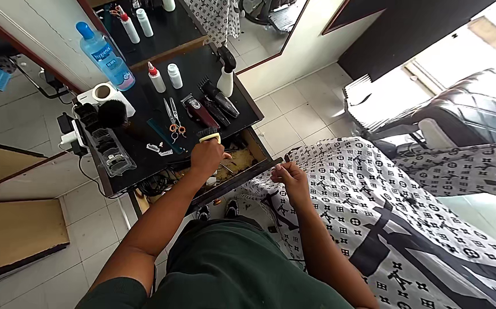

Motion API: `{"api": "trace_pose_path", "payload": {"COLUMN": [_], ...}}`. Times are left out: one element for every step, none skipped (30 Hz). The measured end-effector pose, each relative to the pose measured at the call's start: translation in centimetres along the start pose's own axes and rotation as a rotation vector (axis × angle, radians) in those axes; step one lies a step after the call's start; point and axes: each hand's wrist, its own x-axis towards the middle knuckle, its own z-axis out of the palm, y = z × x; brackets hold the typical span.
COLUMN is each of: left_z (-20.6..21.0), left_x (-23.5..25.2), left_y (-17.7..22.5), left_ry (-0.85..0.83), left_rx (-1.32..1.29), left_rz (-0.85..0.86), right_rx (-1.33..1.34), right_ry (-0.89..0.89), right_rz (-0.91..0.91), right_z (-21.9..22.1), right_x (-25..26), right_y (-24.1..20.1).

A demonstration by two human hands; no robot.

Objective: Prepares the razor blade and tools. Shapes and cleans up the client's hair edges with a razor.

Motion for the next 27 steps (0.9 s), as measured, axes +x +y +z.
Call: {"api": "trace_pose_path", "payload": {"left_z": [0.1,0.2,0.3,0.5,0.9,1.4,1.9,2.2,2.3,2.5,2.9,3.5,4.1,4.7,5.2,5.7,6.1,6.4,6.7,7.0,7.3,7.6,7.9,8.2,8.5,8.7,8.8], "left_x": [0.5,0.8,0.8,0.4,-0.4,-1.4,-2.8,-4.3,-6.0,-7.8,-9.6,-11.4,-13.0,-14.3,-15.5,-16.4,-17.1,-17.8,-18.5,-19.1,-19.7,-20.2,-20.7,-21.2,-21.6,-22.0,-22.3], "left_y": [0.3,0.4,0.2,-0.3,-1.1,-2.1,-3.3,-4.4,-5.4,-6.2,-6.9,-7.4,-7.6,-7.7,-7.8,-7.8,-8.0,-8.3,-8.6,-8.9,-9.2,-9.4,-9.7,-9.9,-10.2,-10.3,-10.4], "left_ry": [0.023,0.039,0.045,0.054,0.075,0.105,0.133,0.121,0.088,0.056,0.049,0.066,0.106,0.164,0.225,0.277,0.298,0.299,0.301,0.314,0.330,0.353,0.380,0.410,0.438,0.469,0.499], "left_rx": [0.002,0.003,-0.009,-0.040,-0.093,-0.176,-0.289,-0.404,-0.506,-0.588,-0.645,-0.689,-0.729,-0.775,-0.820,-0.856,-0.898,-0.934,-0.963,-0.990,-1.017,-1.043,-1.059,-1.063,-1.067,-1.072,-1.083], "left_rz": [-0.005,-0.008,-0.007,0.001,0.011,0.018,0.019,-0.002,-0.038,-0.073,-0.097,-0.117,-0.144,-0.179,-0.220,-0.257,-0.291,-0.322,-0.348,-0.369,-0.380,-0.382,-0.383,-0.384,-0.388,-0.393,-0.403], "right_rx": [0.007,0.013,0.016,0.017,0.008,-0.010,-0.044,-0.094,-0.153,-0.213,-0.266,-0.312,-0.358,-0.404,-0.450,-0.486,-0.518,-0.551,-0.592,-0.646,-0.701,-0.752,-0.807,-0.856,-0.903,-0.945,-0.971], "right_ry": [0.001,0.001,-0.001,-0.001,-0.004,-0.009,-0.019,-0.041,-0.082,-0.136,-0.205,-0.286,-0.368,-0.449,-0.519,-0.573,-0.621,-0.668,-0.713,-0.755,-0.794,-0.812,-0.814,-0.808,-0.806,-0.810,-0.812], "right_rz": [0.001,0.003,0.002,0.000,-0.002,-0.007,-0.020,-0.047,-0.082,-0.129,-0.187,-0.239,-0.302,-0.377,-0.466,-0.549,-0.619,-0.671,-0.703,-0.707,-0.679,-0.656,-0.636,-0.620,-0.603,-0.585,-0.575], "right_z": [0.0,0.1,0.1,0.1,0.2,0.6,1.1,2.0,3.1,4.6,6.4,8.4,10.6,12.9,15.2,17.5,19.6,21.5,23.2,24.8,26.2,27.4,28.3,29.0,29.5,29.9,30.1], "right_x": [0.0,0.0,0.0,0.1,0.3,0.6,0.9,1.4,2.0,2.7,3.4,4.2,4.9,5.6,6.3,6.7,7.0,7.2,7.3,7.6,7.9,8.2,8.4,8.6,8.6,8.6,8.6], "right_y": [0.0,-0.2,-0.3,-0.4,-0.5,-0.7,-1.1,-1.5,-2.1,-2.7,-3.4,-4.1,-4.7,-5.2,-5.5,-5.5,-5.5,-5.4,-5.3,-5.1,-5.1,-5.0,-4.9,-4.9,-5.0,-5.1,-5.1]}}
